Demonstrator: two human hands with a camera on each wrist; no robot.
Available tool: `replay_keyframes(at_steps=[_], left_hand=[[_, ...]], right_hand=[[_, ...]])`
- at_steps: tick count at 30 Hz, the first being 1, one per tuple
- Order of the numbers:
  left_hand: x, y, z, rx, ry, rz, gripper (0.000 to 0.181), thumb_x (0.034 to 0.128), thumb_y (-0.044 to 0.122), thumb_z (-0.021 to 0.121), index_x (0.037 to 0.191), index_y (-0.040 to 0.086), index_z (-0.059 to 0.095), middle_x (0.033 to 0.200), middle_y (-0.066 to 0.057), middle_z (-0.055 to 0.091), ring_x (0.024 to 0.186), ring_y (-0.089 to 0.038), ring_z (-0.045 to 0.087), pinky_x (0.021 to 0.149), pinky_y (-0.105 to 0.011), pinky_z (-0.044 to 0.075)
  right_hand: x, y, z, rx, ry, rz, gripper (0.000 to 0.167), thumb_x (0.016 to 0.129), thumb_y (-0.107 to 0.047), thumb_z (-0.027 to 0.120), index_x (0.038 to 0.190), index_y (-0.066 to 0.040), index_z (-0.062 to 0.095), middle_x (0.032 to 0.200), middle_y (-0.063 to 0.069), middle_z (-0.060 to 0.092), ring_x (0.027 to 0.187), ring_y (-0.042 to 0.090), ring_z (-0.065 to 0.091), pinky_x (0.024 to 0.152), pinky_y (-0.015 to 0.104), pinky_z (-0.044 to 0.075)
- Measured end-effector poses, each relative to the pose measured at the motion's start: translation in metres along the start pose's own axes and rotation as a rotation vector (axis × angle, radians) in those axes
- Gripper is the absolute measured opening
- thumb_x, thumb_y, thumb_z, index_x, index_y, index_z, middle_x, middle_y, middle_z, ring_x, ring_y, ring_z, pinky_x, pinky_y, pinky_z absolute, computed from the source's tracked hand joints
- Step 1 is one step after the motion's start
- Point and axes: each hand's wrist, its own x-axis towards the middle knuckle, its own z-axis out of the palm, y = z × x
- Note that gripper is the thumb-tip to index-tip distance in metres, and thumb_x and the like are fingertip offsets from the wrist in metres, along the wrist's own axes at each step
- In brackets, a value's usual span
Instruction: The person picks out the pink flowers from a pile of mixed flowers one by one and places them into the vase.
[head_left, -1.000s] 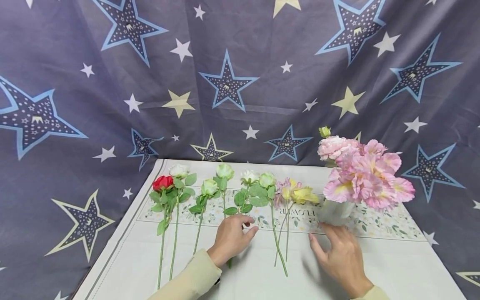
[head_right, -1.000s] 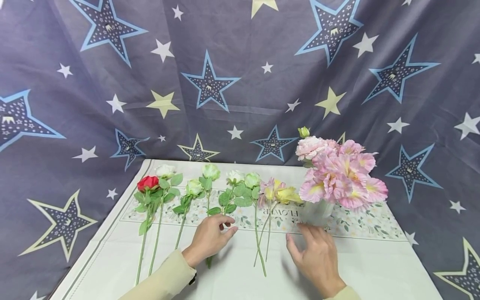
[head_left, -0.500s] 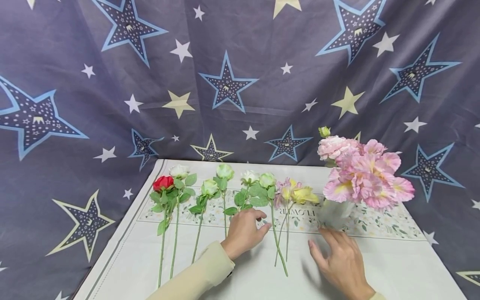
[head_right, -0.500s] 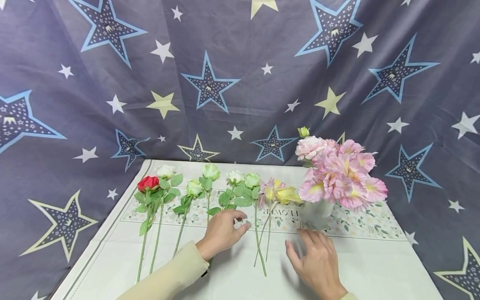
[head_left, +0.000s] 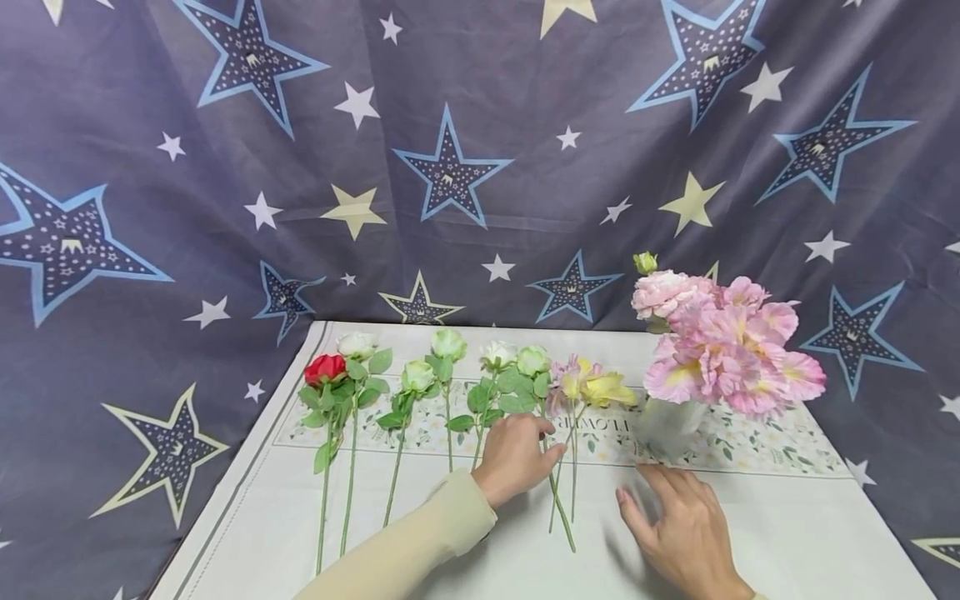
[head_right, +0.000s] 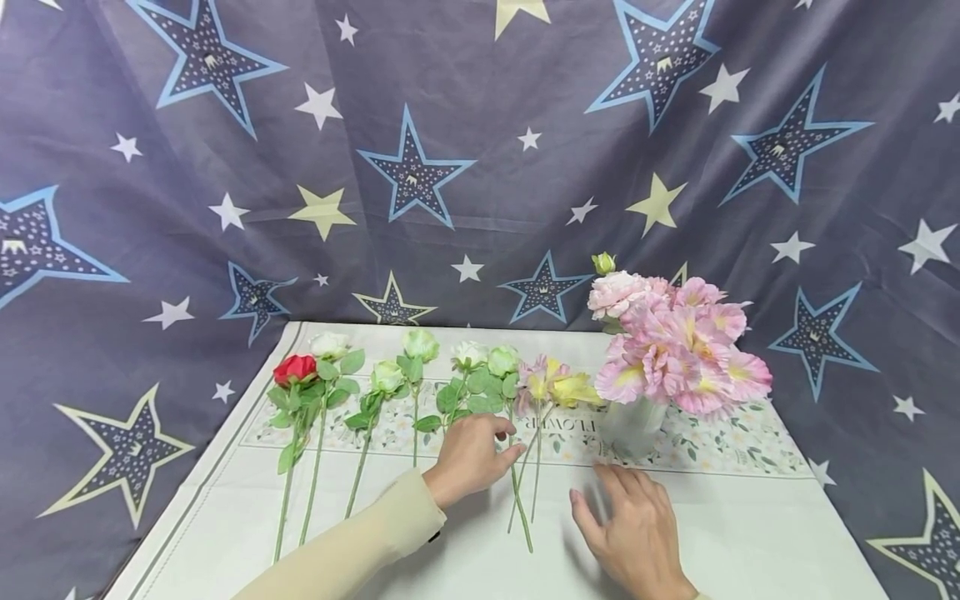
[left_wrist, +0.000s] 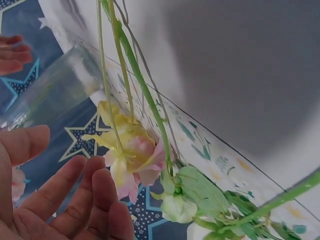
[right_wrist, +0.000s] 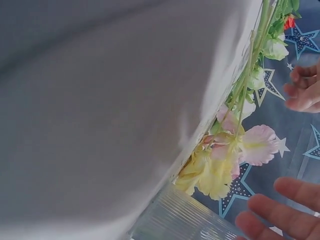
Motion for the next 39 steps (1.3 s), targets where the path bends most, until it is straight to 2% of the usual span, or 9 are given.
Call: replay_keyframes(at_steps=[5, 10, 14, 17, 19, 22, 28, 33, 39], left_hand=[[0.01, 0.008, 0.005, 0.041, -0.004, 0.004, 0.027, 0.089, 0.039, 0.079, 0.103, 0.015, 0.081, 0.092, 0.001, 0.077, 0.083, -0.02, 0.071, 0.077, -0.038, 0.053], [0.019, 0.014, 0.011, 0.077, -0.058, -0.019, 0.031, 0.0906, 0.043, 0.077, 0.106, 0.016, 0.081, 0.095, 0.001, 0.078, 0.091, -0.023, 0.072, 0.085, -0.041, 0.053], [0.028, 0.015, 0.019, 0.079, -0.085, -0.033, 0.03, 0.0909, 0.043, 0.076, 0.098, 0.015, 0.081, 0.07, 0.003, 0.071, 0.071, -0.019, 0.067, 0.071, -0.037, 0.052], [0.036, 0.016, 0.024, 0.077, -0.091, -0.047, 0.031, 0.0908, 0.044, 0.077, 0.078, 0.015, 0.076, 0.052, 0.005, 0.056, 0.055, -0.014, 0.056, 0.055, -0.031, 0.044], [0.04, 0.016, 0.028, 0.074, -0.098, -0.06, 0.039, 0.0908, 0.043, 0.077, 0.066, 0.016, 0.067, 0.048, 0.006, 0.049, 0.049, -0.013, 0.049, 0.049, -0.029, 0.039], [0.045, 0.016, 0.034, 0.079, -0.107, -0.074, 0.049, 0.0906, 0.042, 0.077, 0.056, 0.018, 0.054, 0.047, 0.006, 0.046, 0.045, -0.012, 0.046, 0.047, -0.029, 0.037], [0.05, 0.018, 0.043, 0.088, -0.111, -0.085, 0.051, 0.0904, 0.04, 0.078, 0.053, 0.018, 0.052, 0.047, 0.004, 0.049, 0.045, -0.013, 0.048, 0.052, -0.031, 0.042], [0.054, 0.02, 0.05, 0.145, -0.111, -0.108, 0.044, 0.0891, 0.043, 0.078, 0.06, 0.015, 0.062, 0.061, -0.001, 0.063, 0.055, -0.016, 0.059, 0.058, -0.035, 0.049], [0.056, 0.019, 0.056, 0.168, -0.124, -0.132, 0.04, 0.0878, 0.042, 0.079, 0.063, 0.014, 0.064, 0.071, -0.005, 0.068, 0.061, -0.019, 0.063, 0.059, -0.037, 0.05]], right_hand=[[0.001, -0.002, -0.003, -0.012, 0.004, -0.012, 0.043, 0.08, -0.038, 0.077, 0.108, -0.005, 0.075, 0.104, 0.015, 0.075, 0.094, 0.037, 0.069, 0.076, 0.055, 0.049], [0.003, -0.002, -0.006, -0.025, -0.004, -0.009, 0.042, 0.08, -0.038, 0.077, 0.108, -0.006, 0.075, 0.104, 0.014, 0.075, 0.095, 0.036, 0.069, 0.075, 0.054, 0.049], [0.004, -0.002, -0.008, -0.034, -0.015, -0.002, 0.044, 0.08, -0.038, 0.078, 0.108, -0.005, 0.076, 0.103, 0.015, 0.075, 0.094, 0.037, 0.069, 0.074, 0.054, 0.049], [0.004, -0.001, -0.009, -0.035, -0.021, 0.005, 0.044, 0.08, -0.038, 0.078, 0.109, -0.005, 0.076, 0.104, 0.014, 0.075, 0.095, 0.037, 0.069, 0.076, 0.054, 0.049], [0.004, -0.001, -0.01, -0.034, -0.022, 0.008, 0.044, 0.08, -0.038, 0.079, 0.109, -0.005, 0.076, 0.104, 0.014, 0.075, 0.096, 0.037, 0.068, 0.077, 0.054, 0.049], [0.004, -0.002, -0.01, -0.036, -0.027, 0.011, 0.044, 0.08, -0.038, 0.078, 0.109, -0.005, 0.076, 0.104, 0.014, 0.075, 0.096, 0.036, 0.068, 0.077, 0.054, 0.049], [0.004, -0.002, -0.011, -0.039, 0.001, -0.01, 0.043, 0.079, -0.037, 0.077, 0.107, -0.004, 0.076, 0.102, 0.014, 0.075, 0.094, 0.036, 0.068, 0.075, 0.053, 0.048], [0.004, -0.002, -0.012, -0.045, -0.019, 0.001, 0.044, 0.08, -0.038, 0.078, 0.108, -0.005, 0.076, 0.104, 0.014, 0.075, 0.096, 0.036, 0.068, 0.077, 0.054, 0.048], [0.004, -0.003, -0.013, -0.05, -0.017, -0.001, 0.044, 0.08, -0.039, 0.077, 0.109, -0.005, 0.076, 0.104, 0.015, 0.075, 0.097, 0.037, 0.068, 0.079, 0.054, 0.048]])
